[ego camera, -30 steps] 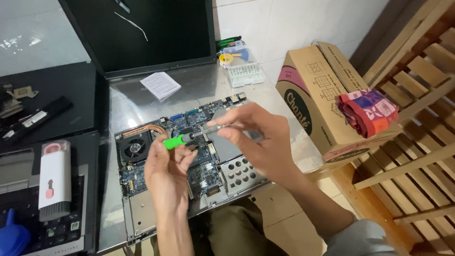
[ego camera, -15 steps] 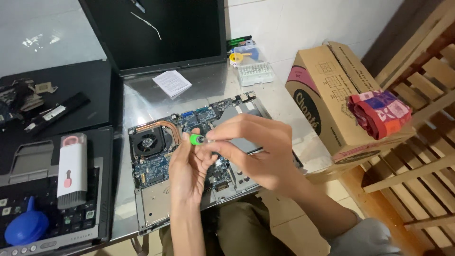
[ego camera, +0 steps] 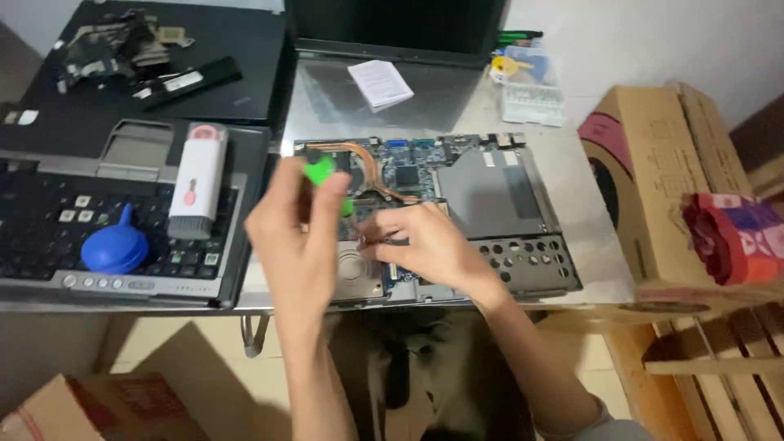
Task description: The person is disassembling a laptop, removing screws and components from the motherboard using a screwdriver.
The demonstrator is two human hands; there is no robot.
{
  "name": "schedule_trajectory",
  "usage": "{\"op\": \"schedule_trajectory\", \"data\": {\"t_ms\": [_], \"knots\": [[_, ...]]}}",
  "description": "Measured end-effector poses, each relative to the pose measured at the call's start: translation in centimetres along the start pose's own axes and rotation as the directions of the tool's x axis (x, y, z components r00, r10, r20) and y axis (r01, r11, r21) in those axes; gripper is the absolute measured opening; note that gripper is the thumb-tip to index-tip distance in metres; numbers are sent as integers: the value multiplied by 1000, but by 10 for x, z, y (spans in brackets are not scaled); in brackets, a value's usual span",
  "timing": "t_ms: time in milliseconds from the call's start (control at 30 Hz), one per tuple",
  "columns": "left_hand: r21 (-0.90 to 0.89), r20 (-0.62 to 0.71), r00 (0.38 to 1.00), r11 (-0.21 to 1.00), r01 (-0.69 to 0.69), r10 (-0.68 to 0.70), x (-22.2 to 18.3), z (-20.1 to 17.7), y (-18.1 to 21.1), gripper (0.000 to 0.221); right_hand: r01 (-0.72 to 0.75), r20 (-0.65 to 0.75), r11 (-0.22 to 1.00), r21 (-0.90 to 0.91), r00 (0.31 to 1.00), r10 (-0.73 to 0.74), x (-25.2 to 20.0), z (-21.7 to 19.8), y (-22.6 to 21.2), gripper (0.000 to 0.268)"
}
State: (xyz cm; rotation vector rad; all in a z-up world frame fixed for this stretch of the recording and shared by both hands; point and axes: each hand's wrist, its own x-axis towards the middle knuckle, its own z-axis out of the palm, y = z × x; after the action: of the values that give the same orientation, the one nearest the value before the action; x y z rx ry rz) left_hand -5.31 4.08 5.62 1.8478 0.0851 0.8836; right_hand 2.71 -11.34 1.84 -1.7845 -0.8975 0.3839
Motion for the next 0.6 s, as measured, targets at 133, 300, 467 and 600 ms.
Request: {"op": "schedule_trajectory", "data": {"t_ms": [133, 300, 467, 600], "knots": [[56, 31, 990, 989, -139, 138, 1, 2, 3, 20, -120, 72, 989, -83, 989, 126, 14, -2, 1, 21], [33, 31, 1000, 999, -6, 5, 3, 14, -5, 16, -29, -3, 998, -63, 1000, 29, 12, -14, 15, 19], [-19, 21, 998, 998, -67, 67, 2, 20, -7, 14, -55, -11, 998, 19, 998, 55, 13, -11, 30, 18], [-6, 33, 999, 999, -36, 37, 4, 21, -6, 15, -101, -10, 994, 48, 995, 101, 13, -11, 34, 19]]}}
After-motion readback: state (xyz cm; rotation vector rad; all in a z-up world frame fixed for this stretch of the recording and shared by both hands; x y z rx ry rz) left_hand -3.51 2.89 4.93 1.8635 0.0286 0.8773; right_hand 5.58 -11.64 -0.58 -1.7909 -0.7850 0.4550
